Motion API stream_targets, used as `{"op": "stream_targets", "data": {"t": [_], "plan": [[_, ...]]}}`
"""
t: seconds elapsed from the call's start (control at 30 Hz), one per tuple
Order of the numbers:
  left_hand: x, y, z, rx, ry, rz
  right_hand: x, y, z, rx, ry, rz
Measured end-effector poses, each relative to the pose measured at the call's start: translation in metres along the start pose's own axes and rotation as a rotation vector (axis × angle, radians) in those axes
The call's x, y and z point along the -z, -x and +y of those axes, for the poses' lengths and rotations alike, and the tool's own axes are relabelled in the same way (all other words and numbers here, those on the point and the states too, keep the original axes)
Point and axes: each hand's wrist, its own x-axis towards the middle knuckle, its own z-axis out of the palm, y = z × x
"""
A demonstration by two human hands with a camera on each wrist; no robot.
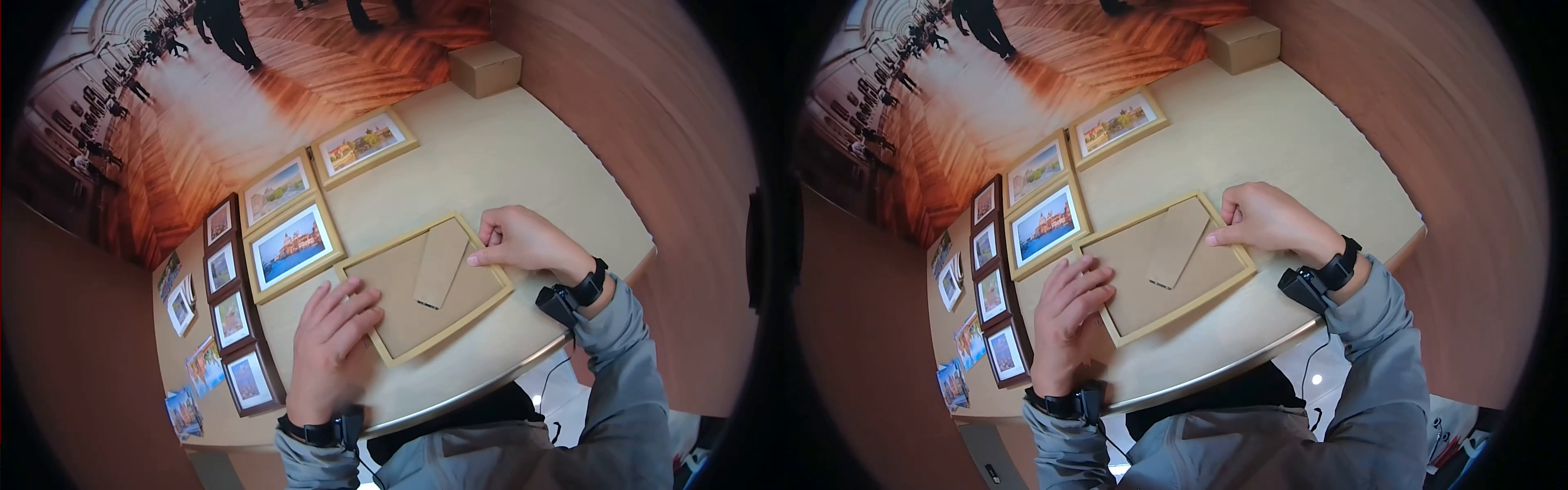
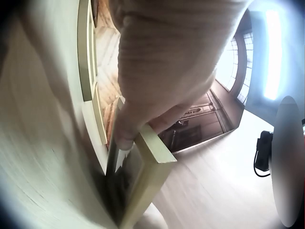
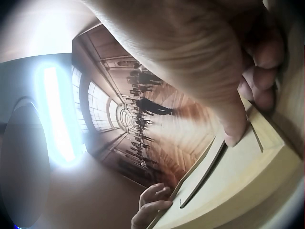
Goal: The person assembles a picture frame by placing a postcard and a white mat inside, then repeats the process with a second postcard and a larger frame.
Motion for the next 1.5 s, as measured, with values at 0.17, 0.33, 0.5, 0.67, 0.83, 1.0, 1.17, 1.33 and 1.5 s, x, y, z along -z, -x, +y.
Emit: {"op": "stream_targets", "data": {"t": [0.17,0.33,0.5,0.67,0.83,1.0,1.17,1.33,1.5], "plan": [[-0.009,0.006,-0.003,-0.081,0.023,0.067,0.008,-0.001,0.008,-0.071,-0.269,-0.128],[-0.015,0.006,0.002,-0.156,0.043,0.184,0.007,-0.007,0.014,-0.017,-0.316,-0.123],[-0.019,0.016,0.0,0.067,0.339,0.294,0.016,-0.002,0.004,-0.161,-0.55,-0.155],[-0.028,0.027,0.001,0.526,0.786,0.402,0.005,-0.008,0.009,-0.095,-0.692,-0.134],[-0.035,0.021,-0.005,0.645,1.066,0.49,0.005,-0.008,0.003,-0.09,-0.663,-0.173],[-0.034,0.025,-0.014,0.798,1.391,0.417,0.002,-0.008,0.004,-0.088,-0.619,-0.186],[-0.037,0.011,0.0,0.835,1.572,0.558,-0.007,-0.006,0.006,0.061,-0.936,-0.22],[-0.046,0.006,0.008,0.814,1.713,0.582,-0.021,0.003,-0.027,0.155,-0.919,-0.176],[-0.06,0.008,0.014,0.759,1.792,0.469,-0.04,0.0,-0.027,0.088,-1.053,-0.15]]}}
